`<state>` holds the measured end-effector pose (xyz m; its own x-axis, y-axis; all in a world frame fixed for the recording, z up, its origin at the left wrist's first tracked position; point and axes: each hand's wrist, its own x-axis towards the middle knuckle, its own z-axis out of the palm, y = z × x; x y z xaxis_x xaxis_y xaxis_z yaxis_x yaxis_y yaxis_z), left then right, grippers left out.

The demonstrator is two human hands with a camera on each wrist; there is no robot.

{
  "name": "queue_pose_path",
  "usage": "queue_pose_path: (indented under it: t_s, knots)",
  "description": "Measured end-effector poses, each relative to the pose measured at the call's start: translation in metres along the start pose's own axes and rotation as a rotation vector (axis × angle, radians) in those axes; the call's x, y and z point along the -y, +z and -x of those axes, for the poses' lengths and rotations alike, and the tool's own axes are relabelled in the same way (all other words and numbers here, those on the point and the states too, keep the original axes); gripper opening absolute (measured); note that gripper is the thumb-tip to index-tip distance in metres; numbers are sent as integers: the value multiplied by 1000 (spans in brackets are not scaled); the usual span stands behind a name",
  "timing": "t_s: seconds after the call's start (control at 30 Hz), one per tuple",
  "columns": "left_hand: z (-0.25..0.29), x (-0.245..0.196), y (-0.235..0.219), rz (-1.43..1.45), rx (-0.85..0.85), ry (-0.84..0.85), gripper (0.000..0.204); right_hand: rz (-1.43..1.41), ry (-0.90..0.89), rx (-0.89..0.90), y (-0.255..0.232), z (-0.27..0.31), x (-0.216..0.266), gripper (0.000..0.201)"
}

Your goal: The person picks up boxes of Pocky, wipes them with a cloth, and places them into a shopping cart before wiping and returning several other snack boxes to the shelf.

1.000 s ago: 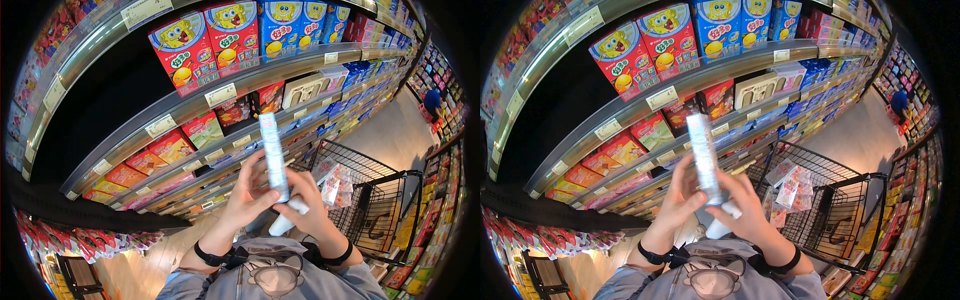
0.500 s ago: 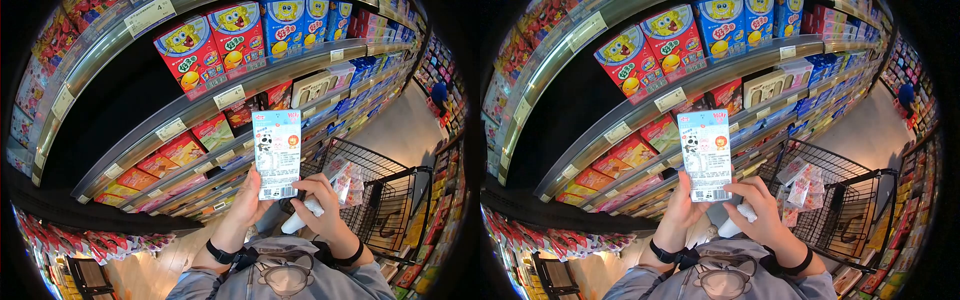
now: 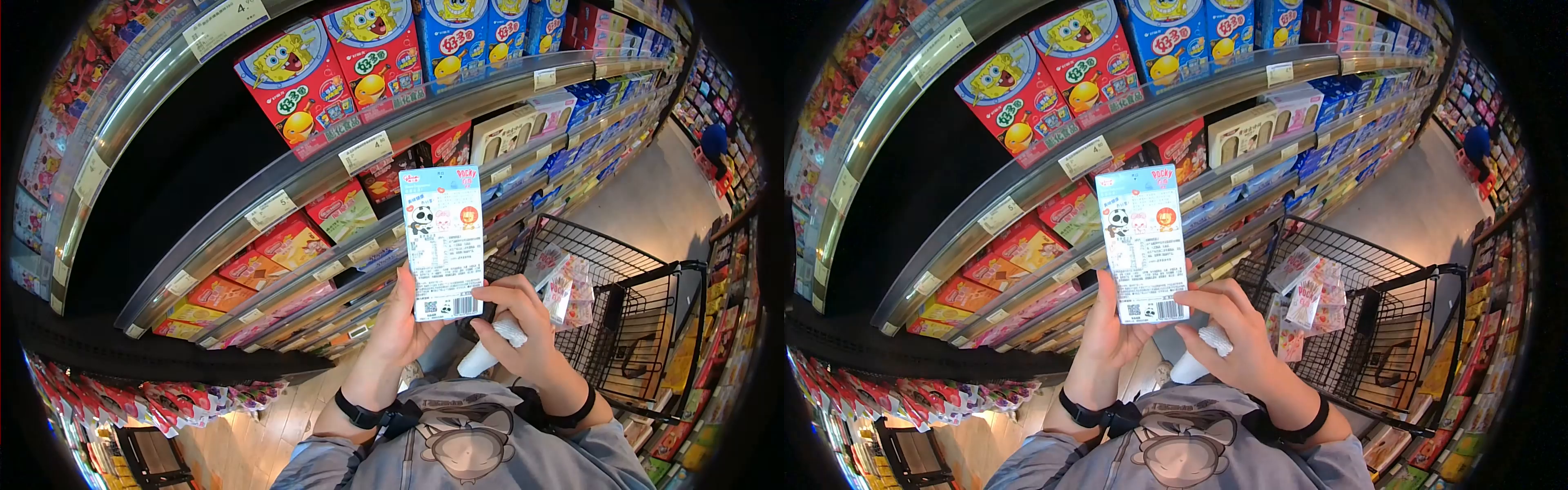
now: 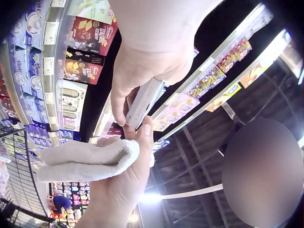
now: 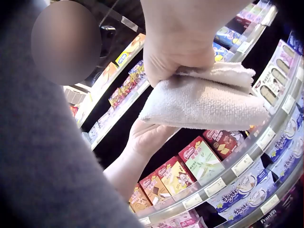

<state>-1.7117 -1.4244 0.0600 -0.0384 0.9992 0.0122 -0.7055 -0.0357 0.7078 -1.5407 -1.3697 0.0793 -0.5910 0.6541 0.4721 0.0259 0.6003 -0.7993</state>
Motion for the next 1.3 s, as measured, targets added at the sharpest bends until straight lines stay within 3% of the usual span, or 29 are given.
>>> queue_pose_path:
  t_s: [0.3, 0.8, 1.3]
  knots:
    - [3, -1, 6, 12, -90, -18, 71, -42, 17, -10, 3, 2, -6, 45]
    - [4, -3, 6, 49, -90, -17, 70, -29, -39, 3, 4, 0, -5, 47]
    - [3, 0, 1, 20, -111, -6, 70, -45, 34, 10, 4, 2, -6, 44]
